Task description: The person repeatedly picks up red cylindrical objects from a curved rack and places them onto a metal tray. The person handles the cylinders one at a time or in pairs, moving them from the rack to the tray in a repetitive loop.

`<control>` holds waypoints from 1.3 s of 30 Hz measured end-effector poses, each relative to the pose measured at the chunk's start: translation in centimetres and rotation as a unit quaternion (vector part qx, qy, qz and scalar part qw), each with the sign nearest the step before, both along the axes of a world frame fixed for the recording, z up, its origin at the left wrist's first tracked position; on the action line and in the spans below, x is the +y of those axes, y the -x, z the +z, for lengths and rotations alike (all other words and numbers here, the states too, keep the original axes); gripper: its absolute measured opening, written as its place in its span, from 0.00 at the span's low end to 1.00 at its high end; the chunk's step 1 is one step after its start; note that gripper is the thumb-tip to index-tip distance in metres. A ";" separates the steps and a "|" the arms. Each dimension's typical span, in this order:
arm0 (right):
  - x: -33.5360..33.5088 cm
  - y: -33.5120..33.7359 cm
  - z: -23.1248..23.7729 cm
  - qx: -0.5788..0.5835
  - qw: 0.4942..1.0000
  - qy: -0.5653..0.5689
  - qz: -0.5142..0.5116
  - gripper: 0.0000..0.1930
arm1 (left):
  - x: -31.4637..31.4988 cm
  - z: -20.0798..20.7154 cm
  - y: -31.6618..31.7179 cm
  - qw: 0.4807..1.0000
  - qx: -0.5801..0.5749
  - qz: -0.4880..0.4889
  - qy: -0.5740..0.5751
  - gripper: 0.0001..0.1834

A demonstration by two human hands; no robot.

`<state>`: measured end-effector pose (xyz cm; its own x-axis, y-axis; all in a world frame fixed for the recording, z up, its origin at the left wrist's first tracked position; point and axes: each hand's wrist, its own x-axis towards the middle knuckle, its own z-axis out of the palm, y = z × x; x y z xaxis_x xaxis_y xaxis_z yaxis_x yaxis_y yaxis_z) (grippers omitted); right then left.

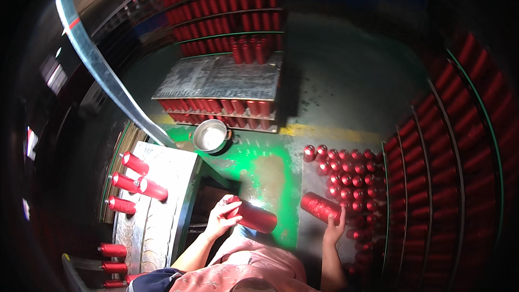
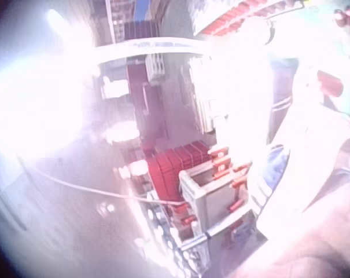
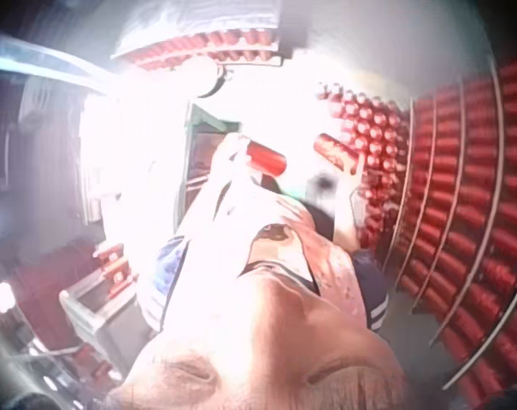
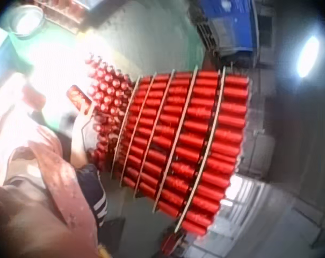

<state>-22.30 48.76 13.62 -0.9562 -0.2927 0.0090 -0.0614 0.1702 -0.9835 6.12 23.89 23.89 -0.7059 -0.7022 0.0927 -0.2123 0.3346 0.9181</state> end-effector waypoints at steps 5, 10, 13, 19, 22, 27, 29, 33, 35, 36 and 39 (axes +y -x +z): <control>-15.6 -0.3 0.8 -0.215 0.962 0.169 -0.005 0.29 | -10.8 3.7 -3.0 0.996 0.075 0.057 -0.010 0.27; -33.3 -2.7 6.1 -0.296 0.924 0.240 0.031 0.27 | -23.8 3.1 -7.0 0.982 0.040 0.183 0.006 0.27; -43.5 -3.0 7.1 -0.385 0.867 0.303 0.090 0.27 | -31.1 2.8 -7.6 0.910 0.255 0.223 -0.239 0.37; -63.8 -3.2 6.0 -0.626 0.627 0.383 0.261 0.28 | -44.4 0.2 -3.5 0.733 0.490 0.212 -0.422 0.27; -72.8 -4.4 6.0 -0.739 0.515 0.330 0.283 0.33 | -51.7 -3.4 -0.9 0.591 0.528 0.258 -0.552 0.28; -83.4 -7.0 5.5 -0.847 0.358 0.270 0.287 0.42 | -59.5 -8.3 0.1 0.447 0.618 0.128 -0.634 0.45; -86.4 -8.0 4.7 -0.861 0.328 0.256 0.293 0.46 | -62.1 -9.0 0.1 0.444 0.633 0.140 -0.619 0.45; -90.6 -9.3 4.2 -0.885 0.273 0.228 0.301 0.49 | -64.9 -8.9 0.3 0.430 0.655 0.164 -0.599 0.43; -91.5 -10.3 3.6 -0.888 0.261 0.224 0.305 0.49 | -65.8 -9.7 -0.2 0.422 0.662 0.182 -0.591 0.44; -92.2 -10.4 3.4 -0.888 0.258 0.225 0.308 0.49 | -66.3 -9.2 0.0 0.416 0.668 0.169 -0.593 0.45; -93.5 -11.0 2.8 -0.885 0.250 0.237 0.312 0.50 | -67.3 -8.8 0.3 0.409 0.683 0.136 -0.590 0.46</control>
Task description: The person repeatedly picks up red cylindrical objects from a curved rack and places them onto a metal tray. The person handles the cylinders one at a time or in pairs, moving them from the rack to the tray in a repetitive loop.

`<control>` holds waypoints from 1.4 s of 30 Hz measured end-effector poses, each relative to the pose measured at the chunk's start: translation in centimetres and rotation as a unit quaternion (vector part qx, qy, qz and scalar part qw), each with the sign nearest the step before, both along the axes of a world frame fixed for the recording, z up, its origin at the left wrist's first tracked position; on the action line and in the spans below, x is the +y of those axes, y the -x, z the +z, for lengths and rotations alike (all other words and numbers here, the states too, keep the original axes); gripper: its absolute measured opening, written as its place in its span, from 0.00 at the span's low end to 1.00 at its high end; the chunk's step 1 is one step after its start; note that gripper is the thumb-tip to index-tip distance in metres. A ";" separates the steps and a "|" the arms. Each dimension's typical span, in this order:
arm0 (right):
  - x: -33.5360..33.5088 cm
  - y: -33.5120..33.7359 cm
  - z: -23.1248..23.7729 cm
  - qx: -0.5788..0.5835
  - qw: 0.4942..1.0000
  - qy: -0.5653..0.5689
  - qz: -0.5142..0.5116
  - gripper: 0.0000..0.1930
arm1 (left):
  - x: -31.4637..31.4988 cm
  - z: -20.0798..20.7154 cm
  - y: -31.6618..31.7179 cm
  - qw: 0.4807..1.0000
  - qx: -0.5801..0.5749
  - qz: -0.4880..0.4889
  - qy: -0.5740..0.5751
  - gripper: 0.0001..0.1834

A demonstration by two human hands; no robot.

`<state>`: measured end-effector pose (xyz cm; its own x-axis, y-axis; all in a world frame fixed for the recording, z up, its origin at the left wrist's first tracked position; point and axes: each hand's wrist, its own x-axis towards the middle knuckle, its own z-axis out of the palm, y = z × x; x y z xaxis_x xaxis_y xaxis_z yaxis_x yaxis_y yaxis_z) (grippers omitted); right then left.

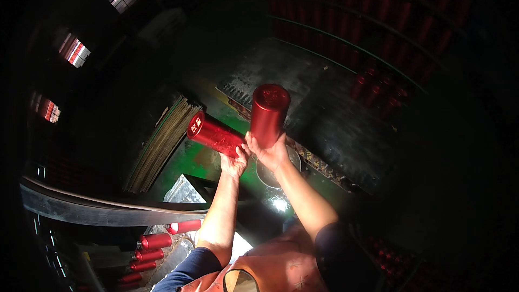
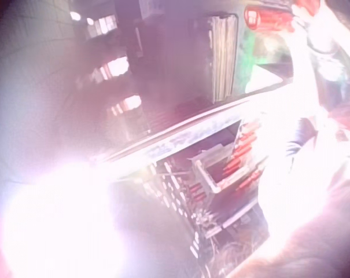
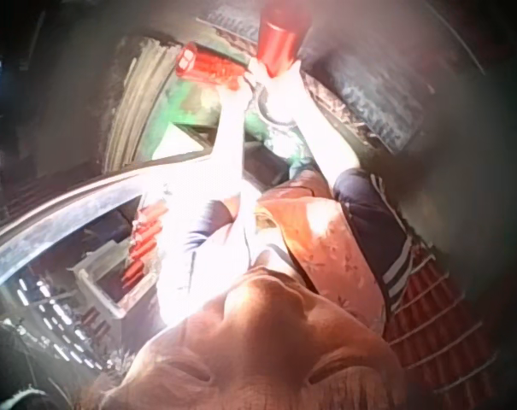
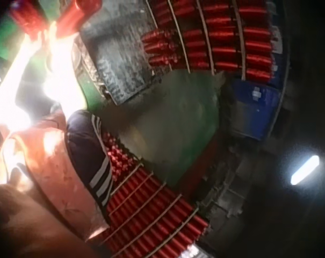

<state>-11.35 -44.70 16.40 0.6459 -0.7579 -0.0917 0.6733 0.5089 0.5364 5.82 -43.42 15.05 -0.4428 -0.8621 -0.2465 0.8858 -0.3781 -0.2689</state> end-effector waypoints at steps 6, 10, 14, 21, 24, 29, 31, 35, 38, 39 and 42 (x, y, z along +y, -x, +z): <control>-0.9 -0.2 -0.4 0.004 1.000 0.009 -0.006 0.52 | -1.1 -1.2 0.1 0.999 0.006 0.026 0.025 0.51; -0.9 -0.3 -0.6 -0.017 0.999 0.039 -0.008 0.52 | -1.1 -1.4 0.0 0.999 0.016 0.019 0.038 0.51; 0.1 -0.3 -1.3 -0.013 0.999 0.037 -0.029 0.51 | -0.6 -1.5 0.1 0.998 -0.001 0.012 0.054 0.50; 4.9 1.0 -1.0 -0.058 0.996 0.056 -0.027 0.49 | 2.8 0.5 1.0 0.997 -0.078 -0.019 -0.008 0.52; 9.1 2.3 -0.3 -0.057 0.991 0.106 -0.055 0.47 | 6.0 1.4 2.0 0.995 -0.092 -0.031 0.009 0.42; 17.5 3.7 -2.0 -0.013 0.979 0.169 -0.110 0.36 | 13.4 -0.1 1.3 0.976 -0.017 -0.109 0.186 0.38; 21.4 4.6 -2.9 0.010 0.976 0.179 -0.124 0.31 | 18.5 0.9 1.5 0.985 0.004 -0.118 0.129 0.35; 29.7 8.4 -8.4 0.069 0.986 0.073 -0.133 0.28 | 27.5 1.0 2.1 0.969 -0.238 -0.049 0.046 0.29; 35.4 9.3 -9.4 0.090 0.988 0.042 -0.119 0.27 | 32.4 -1.6 0.6 0.952 -0.286 -0.072 0.085 0.31; 36.8 9.6 -10.5 0.093 0.989 0.040 -0.105 0.27 | 34.3 -1.7 0.1 0.939 -0.325 -0.055 0.098 0.30; 41.1 9.7 -13.1 0.084 0.996 0.009 -0.040 0.26 | 39.8 -2.0 -3.0 0.926 -0.367 -0.012 0.093 0.27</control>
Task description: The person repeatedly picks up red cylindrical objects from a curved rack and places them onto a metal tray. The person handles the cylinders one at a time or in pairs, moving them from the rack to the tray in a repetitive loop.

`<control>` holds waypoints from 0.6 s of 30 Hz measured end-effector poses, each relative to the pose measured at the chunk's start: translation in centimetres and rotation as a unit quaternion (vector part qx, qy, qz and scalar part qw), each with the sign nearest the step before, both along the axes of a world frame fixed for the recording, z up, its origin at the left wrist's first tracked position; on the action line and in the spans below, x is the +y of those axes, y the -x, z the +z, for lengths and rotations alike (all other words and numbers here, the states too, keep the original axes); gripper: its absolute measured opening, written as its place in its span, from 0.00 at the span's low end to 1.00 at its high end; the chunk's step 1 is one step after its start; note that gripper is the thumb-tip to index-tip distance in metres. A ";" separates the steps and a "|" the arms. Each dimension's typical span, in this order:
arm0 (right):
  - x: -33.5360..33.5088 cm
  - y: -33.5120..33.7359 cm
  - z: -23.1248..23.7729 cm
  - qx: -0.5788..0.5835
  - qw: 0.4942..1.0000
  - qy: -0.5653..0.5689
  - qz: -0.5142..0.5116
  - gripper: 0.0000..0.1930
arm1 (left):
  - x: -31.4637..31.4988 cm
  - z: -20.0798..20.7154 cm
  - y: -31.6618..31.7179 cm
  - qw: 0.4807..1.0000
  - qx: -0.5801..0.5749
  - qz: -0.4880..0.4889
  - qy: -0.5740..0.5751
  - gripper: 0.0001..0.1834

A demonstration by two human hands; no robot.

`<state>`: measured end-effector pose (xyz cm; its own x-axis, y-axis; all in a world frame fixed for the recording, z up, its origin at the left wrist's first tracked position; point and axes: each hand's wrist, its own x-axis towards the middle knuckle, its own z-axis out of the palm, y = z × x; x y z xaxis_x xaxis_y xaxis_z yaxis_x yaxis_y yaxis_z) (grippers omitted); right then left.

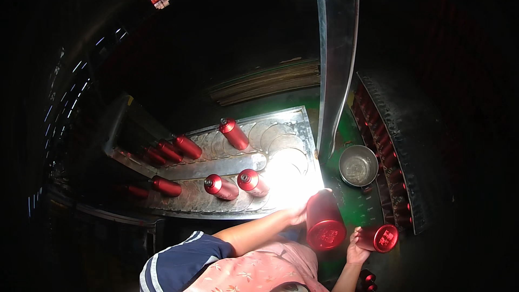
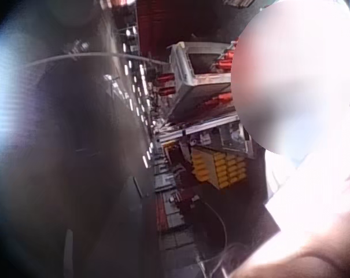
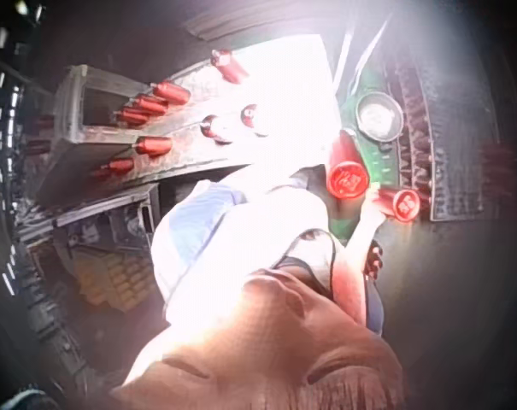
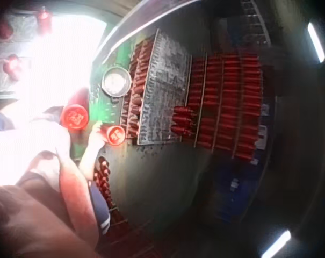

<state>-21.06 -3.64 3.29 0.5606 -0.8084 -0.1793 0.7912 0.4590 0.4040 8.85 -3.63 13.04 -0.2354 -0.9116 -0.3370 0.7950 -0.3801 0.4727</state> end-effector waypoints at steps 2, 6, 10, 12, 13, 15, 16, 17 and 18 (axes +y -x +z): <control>2.3 -0.6 -1.0 -0.005 0.999 -0.033 0.037 0.26 | 4.7 1.2 -4.5 0.996 -0.059 0.047 -0.044 0.27; 5.5 -1.8 -1.6 0.012 0.997 -0.035 0.061 0.28 | 11.7 6.1 -15.6 0.957 -0.218 0.183 0.052 0.24; 5.4 -3.2 0.4 0.001 0.998 -0.021 0.056 0.29 | 18.2 18.4 -25.6 0.802 -0.510 0.312 0.015 0.26; 4.5 -4.0 0.8 0.008 0.999 0.002 0.053 0.30 | 21.9 19.1 -32.4 0.729 -0.574 0.372 -0.014 0.21; 3.9 -4.7 1.5 0.021 0.998 0.017 0.053 0.30 | 23.4 19.6 -34.8 0.696 -0.601 0.391 -0.041 0.20; 3.1 -6.1 3.2 0.084 0.993 0.072 0.028 0.29 | 24.0 18.8 -39.3 0.622 -0.657 0.413 -0.104 0.20; 2.9 -7.7 5.0 0.130 0.985 0.113 0.014 0.28 | 24.2 16.9 -42.3 0.566 -0.709 0.414 -0.072 0.22; 2.4 -9.7 6.9 0.179 0.969 0.170 -0.004 0.27 | 24.0 14.8 -44.8 0.531 -0.740 0.405 -0.085 0.23; 1.6 -12.1 9.3 0.265 0.929 0.256 -0.035 0.24 | 22.8 12.5 -47.0 0.503 -0.764 0.393 -0.094 0.24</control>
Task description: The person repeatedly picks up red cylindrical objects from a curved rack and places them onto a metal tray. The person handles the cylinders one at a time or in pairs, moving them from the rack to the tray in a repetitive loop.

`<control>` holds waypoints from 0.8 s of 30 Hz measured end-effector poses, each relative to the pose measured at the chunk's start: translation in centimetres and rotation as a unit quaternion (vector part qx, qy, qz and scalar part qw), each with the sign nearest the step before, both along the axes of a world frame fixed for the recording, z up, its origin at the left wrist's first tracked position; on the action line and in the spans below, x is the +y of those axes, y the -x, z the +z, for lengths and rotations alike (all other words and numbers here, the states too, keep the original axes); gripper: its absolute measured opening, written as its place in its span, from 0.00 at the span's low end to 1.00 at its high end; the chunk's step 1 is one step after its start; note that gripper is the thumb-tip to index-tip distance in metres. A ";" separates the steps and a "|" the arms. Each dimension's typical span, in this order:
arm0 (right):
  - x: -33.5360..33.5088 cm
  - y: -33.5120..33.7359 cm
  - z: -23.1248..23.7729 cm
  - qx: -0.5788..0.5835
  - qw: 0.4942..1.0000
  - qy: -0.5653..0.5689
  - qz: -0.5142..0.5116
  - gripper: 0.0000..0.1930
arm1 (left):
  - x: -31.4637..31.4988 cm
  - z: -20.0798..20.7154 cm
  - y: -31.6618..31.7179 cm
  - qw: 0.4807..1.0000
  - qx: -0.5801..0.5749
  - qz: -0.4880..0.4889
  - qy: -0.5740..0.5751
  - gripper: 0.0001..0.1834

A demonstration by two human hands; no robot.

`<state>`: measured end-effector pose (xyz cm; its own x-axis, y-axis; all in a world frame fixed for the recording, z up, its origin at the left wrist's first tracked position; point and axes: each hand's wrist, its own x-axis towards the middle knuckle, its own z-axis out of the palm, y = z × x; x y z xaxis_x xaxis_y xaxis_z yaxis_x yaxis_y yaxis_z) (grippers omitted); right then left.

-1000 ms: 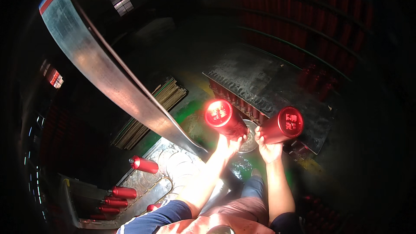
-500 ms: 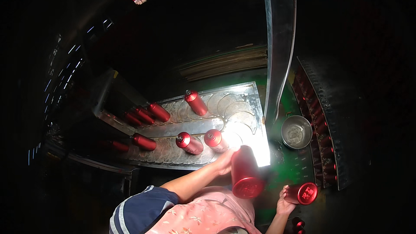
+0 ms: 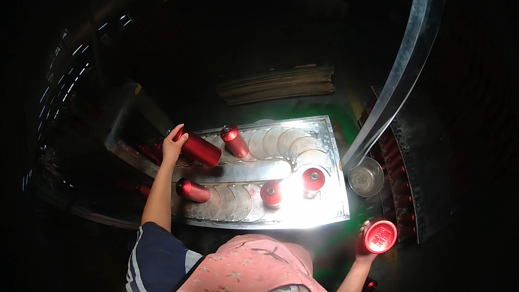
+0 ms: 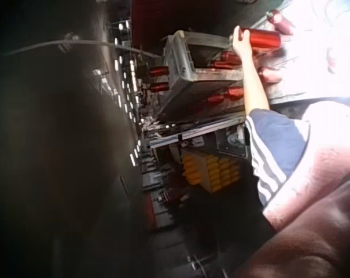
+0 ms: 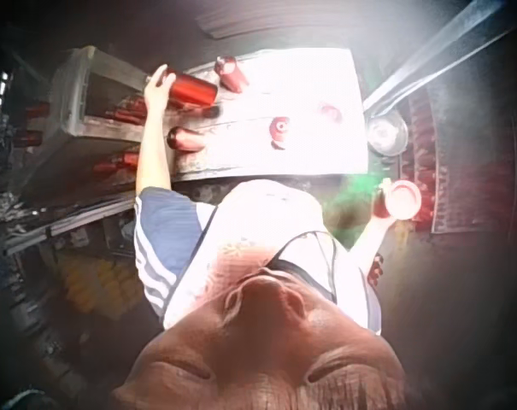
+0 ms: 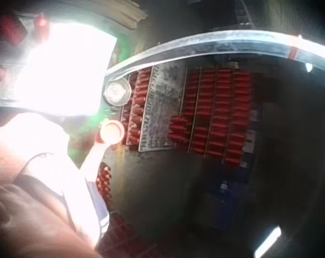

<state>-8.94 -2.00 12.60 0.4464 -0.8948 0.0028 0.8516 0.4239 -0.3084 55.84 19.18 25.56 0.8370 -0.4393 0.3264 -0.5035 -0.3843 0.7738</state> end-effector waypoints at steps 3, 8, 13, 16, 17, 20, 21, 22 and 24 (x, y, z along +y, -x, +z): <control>-1.9 -7.6 7.6 0.115 0.987 0.029 -0.106 0.22 | -2.1 -6.7 -5.1 0.985 -0.067 0.060 -0.147 0.29; -3.4 -24.8 15.9 0.381 0.884 0.241 -0.125 0.37 | -2.2 -13.2 -9.8 0.975 -0.042 0.057 -0.209 0.29; -1.5 -44.4 11.2 0.558 0.609 0.555 -0.103 0.23 | 1.0 -12.8 -11.4 0.989 -0.052 0.052 -0.132 0.24; -0.1 -53.3 4.8 0.596 0.529 0.601 -0.064 0.25 | 4.8 -10.5 -13.0 0.999 -0.028 0.028 -0.007 0.18; 0.5 -55.7 3.0 0.604 0.514 0.607 -0.056 0.25 | 6.1 -9.4 -12.9 0.999 -0.039 0.017 0.002 0.18; 2.3 -59.7 0.4 0.650 0.455 0.609 -0.004 0.21 | 9.0 -7.4 -12.1 0.994 0.035 -0.040 0.092 0.14; 2.6 -60.3 -0.4 0.653 0.447 0.611 -0.014 0.20 | 9.1 -7.3 -11.4 0.992 0.023 -0.059 0.109 0.13; 3.5 -61.0 -0.6 0.638 0.462 0.615 -0.010 0.20 | 9.7 -7.3 -10.5 0.983 0.095 -0.068 0.140 0.12; 4.7 -60.5 0.4 0.603 0.505 0.617 -0.007 0.18 | 8.7 -6.9 -8.4 0.954 0.215 -0.098 0.186 0.11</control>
